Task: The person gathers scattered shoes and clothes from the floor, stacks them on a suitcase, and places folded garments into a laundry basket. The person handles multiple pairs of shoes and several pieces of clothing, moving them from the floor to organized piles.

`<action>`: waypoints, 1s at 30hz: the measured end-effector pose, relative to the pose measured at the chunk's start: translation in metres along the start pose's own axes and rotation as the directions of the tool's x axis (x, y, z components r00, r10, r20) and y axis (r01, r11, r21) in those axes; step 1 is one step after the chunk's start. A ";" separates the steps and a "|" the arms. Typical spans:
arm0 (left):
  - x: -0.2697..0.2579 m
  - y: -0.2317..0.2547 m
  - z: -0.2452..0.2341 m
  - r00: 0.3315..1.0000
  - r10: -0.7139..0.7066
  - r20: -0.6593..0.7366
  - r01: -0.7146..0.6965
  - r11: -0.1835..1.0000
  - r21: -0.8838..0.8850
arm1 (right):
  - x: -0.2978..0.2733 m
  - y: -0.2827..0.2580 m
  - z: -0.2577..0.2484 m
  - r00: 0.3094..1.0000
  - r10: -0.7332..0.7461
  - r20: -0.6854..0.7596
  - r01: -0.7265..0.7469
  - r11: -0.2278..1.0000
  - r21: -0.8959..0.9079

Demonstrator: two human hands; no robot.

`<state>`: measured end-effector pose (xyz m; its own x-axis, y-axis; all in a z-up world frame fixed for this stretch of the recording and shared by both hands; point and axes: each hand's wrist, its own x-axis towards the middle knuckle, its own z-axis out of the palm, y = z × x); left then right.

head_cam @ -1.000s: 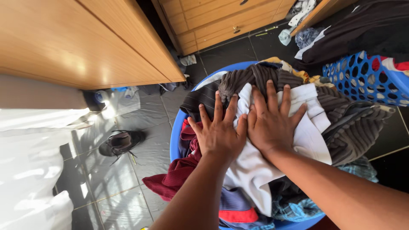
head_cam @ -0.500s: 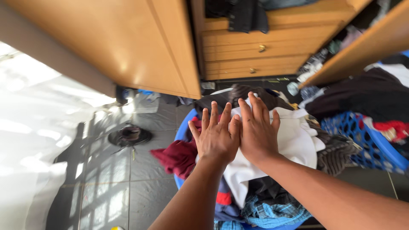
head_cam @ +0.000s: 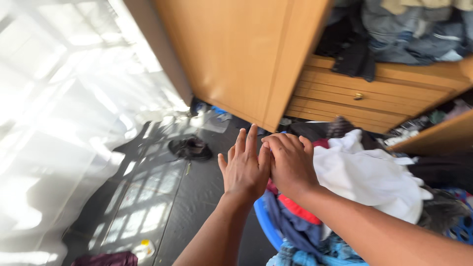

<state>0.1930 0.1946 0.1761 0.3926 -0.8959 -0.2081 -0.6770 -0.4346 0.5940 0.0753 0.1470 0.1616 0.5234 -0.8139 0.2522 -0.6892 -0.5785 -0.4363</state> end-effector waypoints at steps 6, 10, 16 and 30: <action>-0.038 -0.073 -0.063 0.989 -0.108 -0.102 0.103 0.993 -0.049 | 0.004 -0.097 0.032 0.985 -0.171 -0.003 0.171 0.985 0.018; -0.060 -0.126 -0.106 0.959 -0.228 -0.168 0.221 0.974 -0.058 | 0.012 -0.162 0.060 0.964 -0.251 0.089 0.245 0.967 0.071; -0.093 -0.200 -0.155 0.883 -0.386 -0.267 0.365 0.922 -0.127 | 0.015 -0.255 0.101 0.905 -0.379 0.193 0.354 0.923 0.151; -0.140 -0.287 -0.180 0.733 -0.594 -0.331 0.530 0.804 -0.270 | 0.005 -0.343 0.159 0.735 -0.565 0.375 0.518 0.825 0.227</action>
<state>0.4442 0.4611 0.1747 0.8962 -0.3679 -0.2479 -0.1684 -0.7991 0.5772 0.3946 0.3499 0.1751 0.9620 -0.2509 0.1081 -0.1835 -0.8864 -0.4250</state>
